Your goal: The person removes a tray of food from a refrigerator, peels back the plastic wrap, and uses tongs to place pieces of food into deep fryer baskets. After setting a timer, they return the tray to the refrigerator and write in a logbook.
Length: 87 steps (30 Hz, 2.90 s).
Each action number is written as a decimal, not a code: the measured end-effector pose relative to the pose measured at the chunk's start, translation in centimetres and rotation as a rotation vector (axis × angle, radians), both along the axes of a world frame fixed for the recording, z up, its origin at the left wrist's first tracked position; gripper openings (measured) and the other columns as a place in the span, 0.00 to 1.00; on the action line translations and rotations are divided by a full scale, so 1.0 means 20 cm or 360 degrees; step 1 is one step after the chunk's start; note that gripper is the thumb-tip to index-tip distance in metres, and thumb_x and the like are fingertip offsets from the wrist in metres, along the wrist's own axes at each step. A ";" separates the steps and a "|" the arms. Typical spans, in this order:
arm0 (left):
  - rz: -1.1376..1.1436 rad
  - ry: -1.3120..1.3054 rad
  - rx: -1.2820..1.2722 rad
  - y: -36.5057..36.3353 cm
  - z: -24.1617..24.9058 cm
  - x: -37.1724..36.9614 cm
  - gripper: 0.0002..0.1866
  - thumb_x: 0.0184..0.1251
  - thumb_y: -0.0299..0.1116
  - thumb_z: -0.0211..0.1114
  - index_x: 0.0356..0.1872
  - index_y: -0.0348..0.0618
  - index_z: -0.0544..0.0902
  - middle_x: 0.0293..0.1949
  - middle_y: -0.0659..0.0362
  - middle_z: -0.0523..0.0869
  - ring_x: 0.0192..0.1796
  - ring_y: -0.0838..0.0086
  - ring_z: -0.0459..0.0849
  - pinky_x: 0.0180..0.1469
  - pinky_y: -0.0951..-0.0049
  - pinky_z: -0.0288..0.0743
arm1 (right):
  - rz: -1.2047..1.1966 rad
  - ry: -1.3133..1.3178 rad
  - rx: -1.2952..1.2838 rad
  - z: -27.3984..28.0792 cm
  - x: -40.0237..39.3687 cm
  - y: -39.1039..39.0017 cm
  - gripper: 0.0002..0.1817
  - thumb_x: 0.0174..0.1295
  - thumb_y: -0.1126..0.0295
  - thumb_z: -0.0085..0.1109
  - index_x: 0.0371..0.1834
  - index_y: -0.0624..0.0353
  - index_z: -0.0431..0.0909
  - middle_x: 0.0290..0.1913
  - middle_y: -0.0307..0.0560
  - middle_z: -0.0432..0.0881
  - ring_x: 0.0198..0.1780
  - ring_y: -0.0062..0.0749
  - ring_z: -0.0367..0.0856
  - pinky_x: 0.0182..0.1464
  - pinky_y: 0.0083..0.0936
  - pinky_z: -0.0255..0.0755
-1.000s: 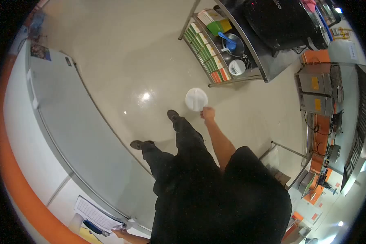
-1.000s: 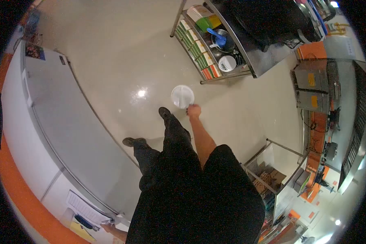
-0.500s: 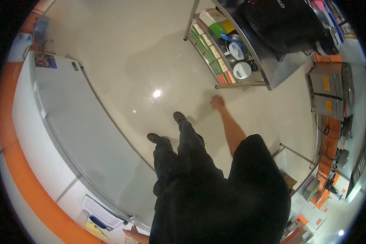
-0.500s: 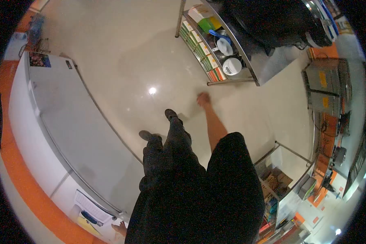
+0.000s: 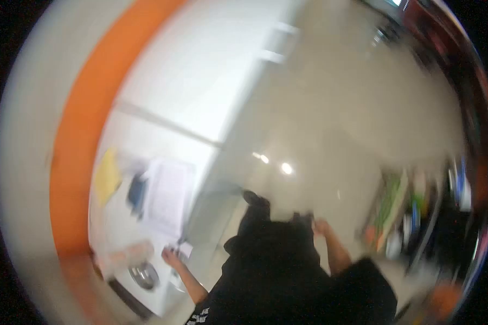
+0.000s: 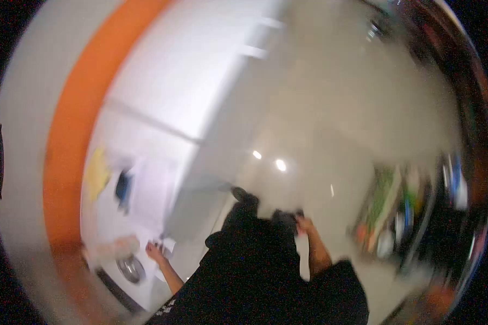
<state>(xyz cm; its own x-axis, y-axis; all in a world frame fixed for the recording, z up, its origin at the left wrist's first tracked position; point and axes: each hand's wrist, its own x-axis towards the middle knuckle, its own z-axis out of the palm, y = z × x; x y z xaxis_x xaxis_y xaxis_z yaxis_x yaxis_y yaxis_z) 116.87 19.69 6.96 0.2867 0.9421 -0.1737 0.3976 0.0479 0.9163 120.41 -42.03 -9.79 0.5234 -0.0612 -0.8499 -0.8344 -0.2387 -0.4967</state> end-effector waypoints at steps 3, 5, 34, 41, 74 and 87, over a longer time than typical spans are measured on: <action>-0.0076 -0.0146 -0.0132 -0.05 0.07 0.08 0.16 0.65 0.40 0.55 0.45 0.37 0.73 0.35 0.56 0.79 0.28 0.74 0.79 0.24 0.76 0.76 | 0.0337 0.0170 -0.0089 0.33 0.66 0.43 0.27 0.59 0.51 0.52 0.50 0.66 0.73 0.39 0.55 0.80 0.33 0.33 0.79 0.27 0.26 0.72; -0.0042 0.0032 -0.0159 -0.07 0.15 0.18 0.18 0.62 0.41 0.60 0.45 0.38 0.72 0.32 0.57 0.79 0.25 0.77 0.78 0.22 0.79 0.73 | 0.0549 -0.0291 0.0159 0.34 1.07 0.67 0.24 0.60 0.53 0.53 0.43 0.67 0.76 0.35 0.53 0.80 0.27 0.29 0.77 0.25 0.23 0.70; 0.0450 0.0374 -0.0374 -0.03 0.31 0.61 0.29 0.40 0.27 0.70 0.49 0.34 0.72 0.42 0.52 0.72 0.46 0.62 0.74 0.48 0.67 0.69 | 0.2918 -0.2647 0.0033 0.97 2.83 5.17 0.12 0.54 0.72 0.46 0.39 0.56 0.77 0.46 0.51 0.76 0.50 0.48 0.73 0.51 0.39 0.72; 0.0413 0.0261 -0.0418 -0.01 0.31 0.61 0.28 0.42 0.28 0.71 0.49 0.34 0.72 0.42 0.52 0.72 0.46 0.62 0.74 0.48 0.66 0.70 | 0.2974 -0.2596 -0.0273 1.06 3.06 4.76 0.11 0.52 0.68 0.50 0.33 0.58 0.80 0.36 0.54 0.79 0.43 0.50 0.75 0.46 0.39 0.71; -0.0267 -0.0548 -0.0425 -0.41 0.81 0.93 0.06 0.62 0.25 0.59 0.37 0.32 0.77 0.29 0.59 0.80 0.31 0.79 0.79 0.34 0.80 0.73 | 0.2179 -0.1505 0.0824 1.76 1.53 2.34 0.14 0.53 0.78 0.59 0.45 0.62 0.76 0.33 0.47 0.81 0.32 0.29 0.80 0.38 0.22 0.73; -0.0537 0.0306 0.0810 -0.38 0.53 0.86 0.16 0.56 0.28 0.62 0.45 0.32 0.76 0.48 0.50 0.78 0.53 0.56 0.74 0.54 0.64 0.69 | 0.1807 -0.1722 0.0926 1.30 1.50 2.42 0.08 0.58 0.71 0.58 0.35 0.65 0.77 0.27 0.49 0.79 0.27 0.32 0.78 0.34 0.22 0.71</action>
<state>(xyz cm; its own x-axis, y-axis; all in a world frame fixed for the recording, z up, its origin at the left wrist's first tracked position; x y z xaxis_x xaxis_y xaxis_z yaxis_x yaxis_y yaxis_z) 134.00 12.19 17.50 0.5900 0.7838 0.1937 0.4746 -0.5307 0.7022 150.49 6.29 16.29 0.3988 0.9068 0.1365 0.3848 -0.0303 -0.9225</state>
